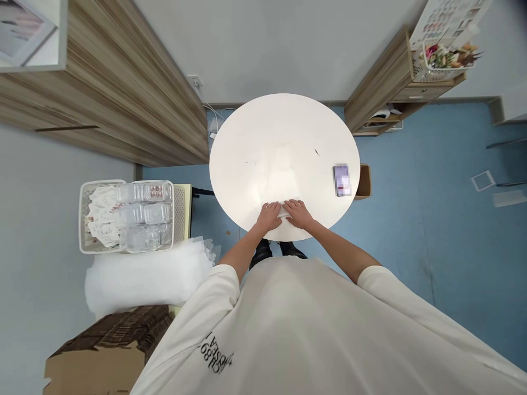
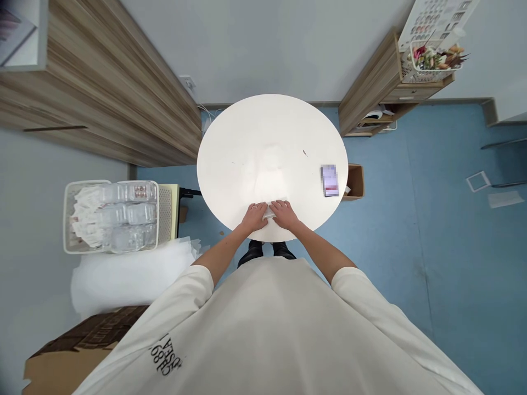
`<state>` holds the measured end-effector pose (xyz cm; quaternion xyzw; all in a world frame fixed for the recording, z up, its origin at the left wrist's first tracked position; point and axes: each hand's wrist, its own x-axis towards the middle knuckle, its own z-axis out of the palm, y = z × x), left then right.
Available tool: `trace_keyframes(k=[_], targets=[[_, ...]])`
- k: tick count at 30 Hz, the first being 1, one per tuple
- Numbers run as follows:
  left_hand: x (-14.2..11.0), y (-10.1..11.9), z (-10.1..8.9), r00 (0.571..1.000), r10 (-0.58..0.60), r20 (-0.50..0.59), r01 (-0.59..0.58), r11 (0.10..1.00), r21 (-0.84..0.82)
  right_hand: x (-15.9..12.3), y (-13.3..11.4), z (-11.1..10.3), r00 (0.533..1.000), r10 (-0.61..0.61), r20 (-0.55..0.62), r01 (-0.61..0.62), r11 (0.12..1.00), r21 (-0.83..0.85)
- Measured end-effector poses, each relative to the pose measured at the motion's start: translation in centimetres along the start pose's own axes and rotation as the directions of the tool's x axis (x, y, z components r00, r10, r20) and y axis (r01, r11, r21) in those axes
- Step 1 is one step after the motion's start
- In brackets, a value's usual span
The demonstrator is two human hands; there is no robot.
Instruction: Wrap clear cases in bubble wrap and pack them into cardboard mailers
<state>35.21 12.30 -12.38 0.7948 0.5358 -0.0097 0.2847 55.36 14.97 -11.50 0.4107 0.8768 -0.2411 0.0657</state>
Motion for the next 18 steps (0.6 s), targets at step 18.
trace_keyframes(k=[18], targets=[[1.0, -0.8, -2.8, 0.97, -0.09, 0.227, 0.092, 0.996, 0.001, 1.9, 0.1, -1.6, 0.97, 0.084, 0.227, -0.102, 0.992, 0.071]])
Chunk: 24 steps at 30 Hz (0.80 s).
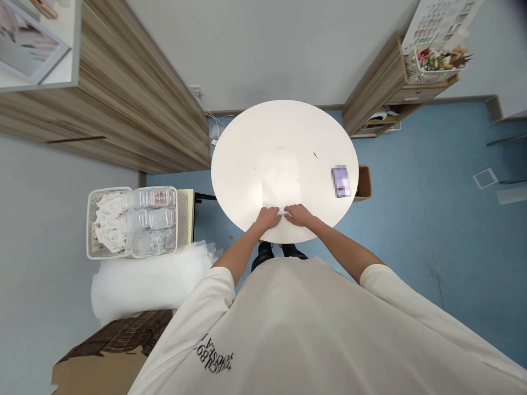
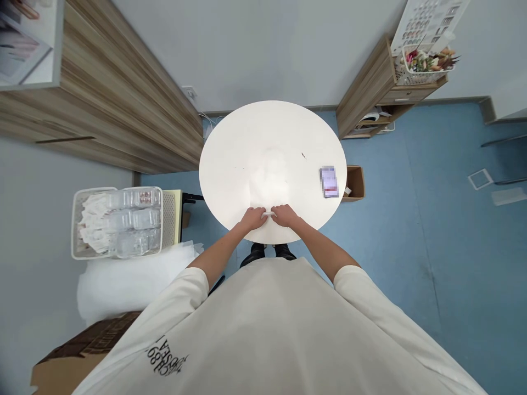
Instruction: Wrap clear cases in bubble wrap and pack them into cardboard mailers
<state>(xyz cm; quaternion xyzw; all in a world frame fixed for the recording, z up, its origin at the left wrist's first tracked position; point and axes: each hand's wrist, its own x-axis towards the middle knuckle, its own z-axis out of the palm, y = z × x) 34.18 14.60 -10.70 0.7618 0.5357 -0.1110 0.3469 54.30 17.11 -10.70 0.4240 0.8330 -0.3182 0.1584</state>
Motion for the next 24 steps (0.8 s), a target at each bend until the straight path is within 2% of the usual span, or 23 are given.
trace_keyframes(k=[4, 7, 11, 14, 20, 24], targets=[[0.9, -0.4, -1.6, 0.994, -0.016, 0.104, 0.016, 1.0, -0.007, 0.2, 0.3, -0.8, 0.997, 0.054, 0.052, -0.055, 0.998, 0.021], [1.3, -0.8, -2.4, 0.992, -0.046, 0.12, 0.047, 0.999, -0.006, 0.4, 0.4, -1.5, 0.992, 0.111, 0.063, -0.114, 0.993, 0.045], [1.5, -1.2, -2.6, 0.992, -0.122, 0.027, 0.122, 0.992, 0.007, 0.6, 0.6, -2.0, 0.985, 0.174, 0.021, -0.175, 0.982, 0.069], [1.4, -1.4, -2.4, 0.99, -0.129, -0.057, 0.131, 0.99, 0.049, 0.7, 1.0, -1.9, 0.979, 0.2, -0.036, -0.199, 0.98, 0.033], [2.0, -1.4, -1.3, 0.975, -0.013, -0.224, 0.058, 0.979, 0.195, 1.0, 1.6, -0.9, 0.972, 0.198, -0.129, -0.208, 0.976, -0.063], [2.8, -1.2, -0.4, 0.976, 0.054, -0.209, -0.008, 0.977, 0.214, 1.5, 1.2, -0.5, 0.965, 0.162, -0.205, -0.186, 0.977, -0.107]])
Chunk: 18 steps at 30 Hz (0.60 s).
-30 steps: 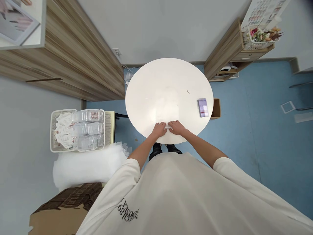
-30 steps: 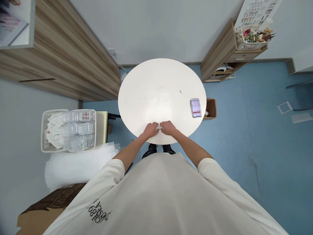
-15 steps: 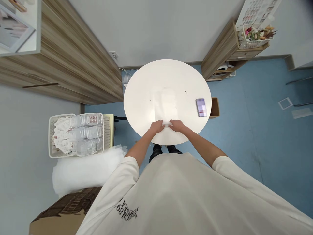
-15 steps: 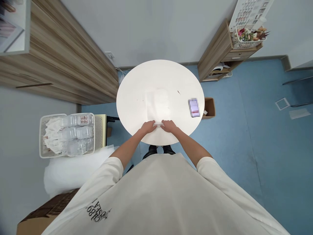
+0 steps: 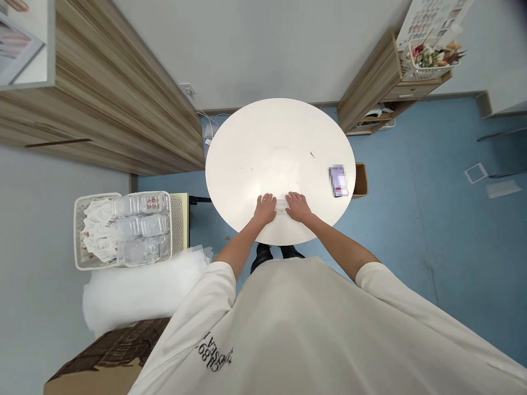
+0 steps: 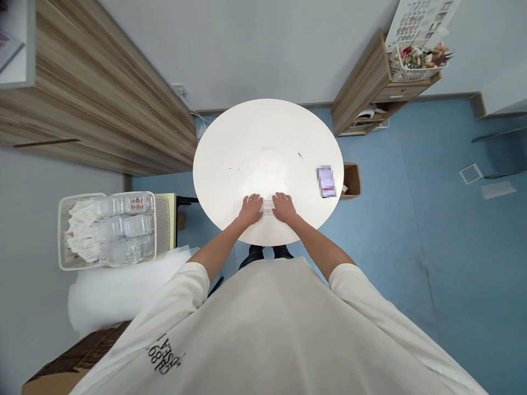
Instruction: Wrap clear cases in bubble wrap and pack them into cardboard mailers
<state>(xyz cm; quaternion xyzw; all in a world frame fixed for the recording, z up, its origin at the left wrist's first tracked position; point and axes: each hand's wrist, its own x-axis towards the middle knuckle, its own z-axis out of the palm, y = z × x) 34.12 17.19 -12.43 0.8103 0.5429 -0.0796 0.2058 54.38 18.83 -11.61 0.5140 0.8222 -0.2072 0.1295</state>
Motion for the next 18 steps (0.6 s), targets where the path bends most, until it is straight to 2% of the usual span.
trace_keyframes(k=[4, 9, 13, 18], targets=[[0.0, 0.4, 1.1, 1.0, 0.01, 0.009, -0.01, 1.0, 0.007, 0.0, -0.9, 0.7, 0.998, -0.06, 0.023, 0.06, 0.998, 0.004], [-0.6, 1.3, 1.9, 0.997, -0.019, -0.072, 0.02, 1.0, 0.009, -0.4, -1.7, 2.0, 0.999, -0.047, -0.001, 0.047, 0.999, -0.018], [-0.5, 1.4, 1.6, 0.997, -0.026, -0.073, 0.027, 1.0, 0.005, -0.2, -1.9, 2.4, 1.0, -0.023, -0.02, 0.023, 1.0, -0.008], [-0.7, 0.9, 0.6, 0.997, 0.012, -0.074, -0.012, 1.0, 0.006, 0.0, -1.5, 1.4, 0.999, -0.046, 0.024, 0.046, 0.999, 0.017]])
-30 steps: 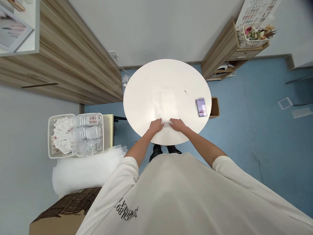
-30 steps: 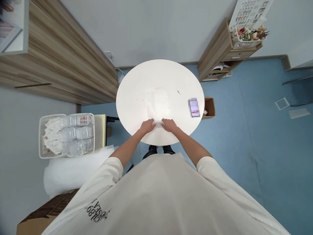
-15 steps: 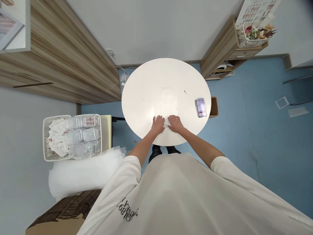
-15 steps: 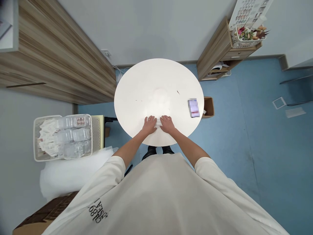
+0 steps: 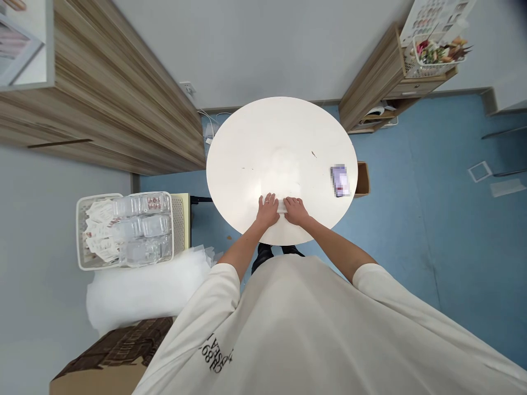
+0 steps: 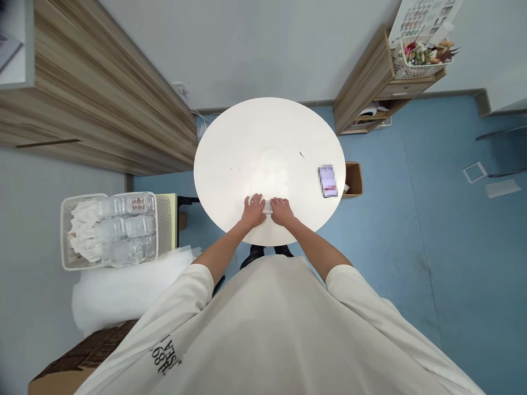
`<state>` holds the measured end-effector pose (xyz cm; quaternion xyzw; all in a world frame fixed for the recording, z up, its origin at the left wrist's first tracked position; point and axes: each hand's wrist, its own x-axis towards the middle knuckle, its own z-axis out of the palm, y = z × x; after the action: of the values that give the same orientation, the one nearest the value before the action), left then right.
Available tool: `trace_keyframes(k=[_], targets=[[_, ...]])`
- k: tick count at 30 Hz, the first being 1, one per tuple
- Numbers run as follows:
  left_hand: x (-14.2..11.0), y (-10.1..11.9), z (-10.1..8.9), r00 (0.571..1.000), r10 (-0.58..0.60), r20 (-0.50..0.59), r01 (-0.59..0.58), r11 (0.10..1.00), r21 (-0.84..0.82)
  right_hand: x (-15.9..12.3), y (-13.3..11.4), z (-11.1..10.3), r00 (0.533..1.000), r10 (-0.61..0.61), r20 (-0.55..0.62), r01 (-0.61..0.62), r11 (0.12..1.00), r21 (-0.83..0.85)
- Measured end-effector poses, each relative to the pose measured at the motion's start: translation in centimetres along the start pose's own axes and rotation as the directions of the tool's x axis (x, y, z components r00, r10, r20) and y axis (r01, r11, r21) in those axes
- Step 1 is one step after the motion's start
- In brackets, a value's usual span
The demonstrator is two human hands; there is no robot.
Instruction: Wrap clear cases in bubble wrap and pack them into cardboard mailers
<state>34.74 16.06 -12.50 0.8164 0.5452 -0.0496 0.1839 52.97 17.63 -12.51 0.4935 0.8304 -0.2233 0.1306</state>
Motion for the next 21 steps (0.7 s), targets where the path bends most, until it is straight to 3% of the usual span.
trace_keyframes(k=[5, 8, 17, 21], targets=[[-1.0, 0.0, -1.1, 0.999, 0.041, 0.014, -0.041, 0.999, -0.033, -0.6, 0.8, -1.8, 0.989, -0.024, 0.147, 0.017, 0.999, 0.05], [-1.2, 0.0, -1.8, 0.999, 0.023, 0.047, -0.02, 0.998, -0.06, -1.1, 1.4, -2.6, 0.984, -0.004, 0.177, -0.018, 0.993, 0.12], [-0.1, 0.1, -2.6, 0.995, -0.092, 0.043, 0.095, 0.992, -0.086, -0.9, 3.0, -3.2, 0.987, 0.152, 0.059, -0.162, 0.964, 0.213], [0.0, 0.3, -2.2, 0.987, -0.159, 0.018, 0.16, 0.986, -0.051, -0.9, 3.6, -2.6, 0.959, 0.284, -0.022, -0.269, 0.93, 0.25]])
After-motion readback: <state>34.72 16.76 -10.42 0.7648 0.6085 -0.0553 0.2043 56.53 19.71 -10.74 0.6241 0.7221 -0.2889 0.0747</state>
